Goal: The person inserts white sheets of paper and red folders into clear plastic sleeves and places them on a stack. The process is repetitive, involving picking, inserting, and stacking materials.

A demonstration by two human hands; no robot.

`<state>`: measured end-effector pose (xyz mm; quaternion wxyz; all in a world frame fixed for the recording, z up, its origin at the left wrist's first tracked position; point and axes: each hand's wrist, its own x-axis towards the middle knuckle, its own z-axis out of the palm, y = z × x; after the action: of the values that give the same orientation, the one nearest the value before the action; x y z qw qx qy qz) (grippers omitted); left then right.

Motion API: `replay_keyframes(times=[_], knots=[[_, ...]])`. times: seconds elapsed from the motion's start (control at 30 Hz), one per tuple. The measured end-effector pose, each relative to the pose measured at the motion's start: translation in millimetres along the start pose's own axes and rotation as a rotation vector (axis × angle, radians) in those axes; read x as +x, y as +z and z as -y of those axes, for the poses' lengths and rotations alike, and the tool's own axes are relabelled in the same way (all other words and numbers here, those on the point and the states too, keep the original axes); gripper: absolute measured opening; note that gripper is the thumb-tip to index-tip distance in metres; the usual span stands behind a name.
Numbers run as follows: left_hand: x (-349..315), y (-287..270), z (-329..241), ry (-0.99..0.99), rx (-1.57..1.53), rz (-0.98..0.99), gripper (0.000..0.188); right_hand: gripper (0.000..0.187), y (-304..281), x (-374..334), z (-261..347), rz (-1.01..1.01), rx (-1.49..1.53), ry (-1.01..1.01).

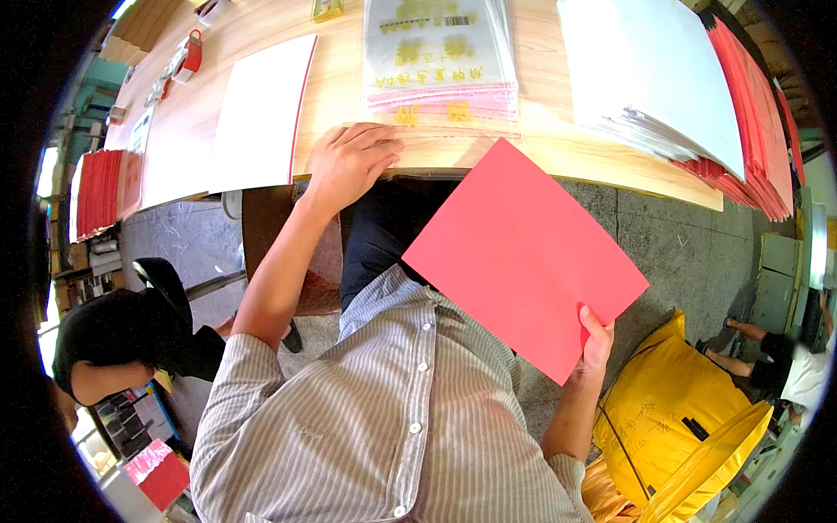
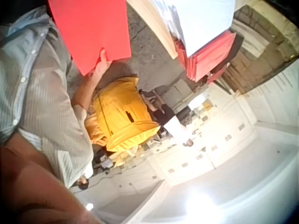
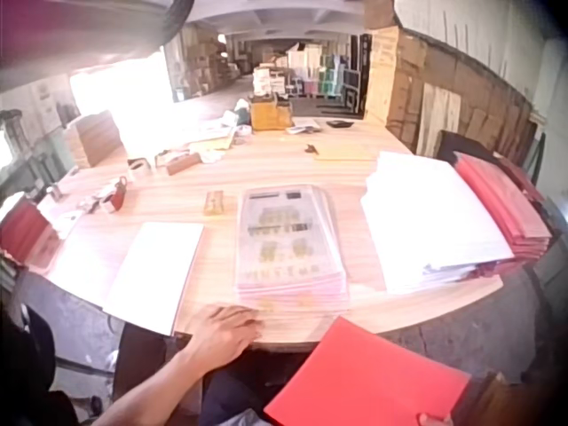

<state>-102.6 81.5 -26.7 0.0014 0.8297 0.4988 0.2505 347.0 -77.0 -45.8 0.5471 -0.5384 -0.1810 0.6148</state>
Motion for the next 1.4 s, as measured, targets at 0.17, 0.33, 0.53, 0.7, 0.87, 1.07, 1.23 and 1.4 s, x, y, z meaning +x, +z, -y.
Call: replay_keyframes(times=[0.17,0.33,0.53,0.7,0.87,1.07,1.23,1.4], knots=[[6,0,-2,-0.037,-0.013,-0.033,0.016,0.057,7,-4,6,0.042,0.046,0.021],[12,-2,-7,-0.074,0.001,0.019,0.011,0.055,3,-5,4,0.066,0.012,0.056],[22,1,-13,-0.105,0.042,0.084,0.008,0.051,30,-15,8,0.06,0.037,0.11],[25,12,-15,0.055,0.014,0.086,0.006,0.045,34,-16,8,0.093,0.043,0.197],[25,19,-21,0.05,-0.02,0.085,0.005,0.043,44,-20,6,0.073,0.014,0.169],[28,16,-34,0.084,-0.064,0.121,0.004,0.043,53,-25,8,0.014,0.091,0.129],[29,19,-52,0.061,-0.085,0.187,0.004,0.041,52,-36,6,-0.047,0.058,-0.029],[33,25,-66,0.035,-0.094,0.27,0.009,0.041,44,-48,-1,-0.094,0.089,-0.077]])
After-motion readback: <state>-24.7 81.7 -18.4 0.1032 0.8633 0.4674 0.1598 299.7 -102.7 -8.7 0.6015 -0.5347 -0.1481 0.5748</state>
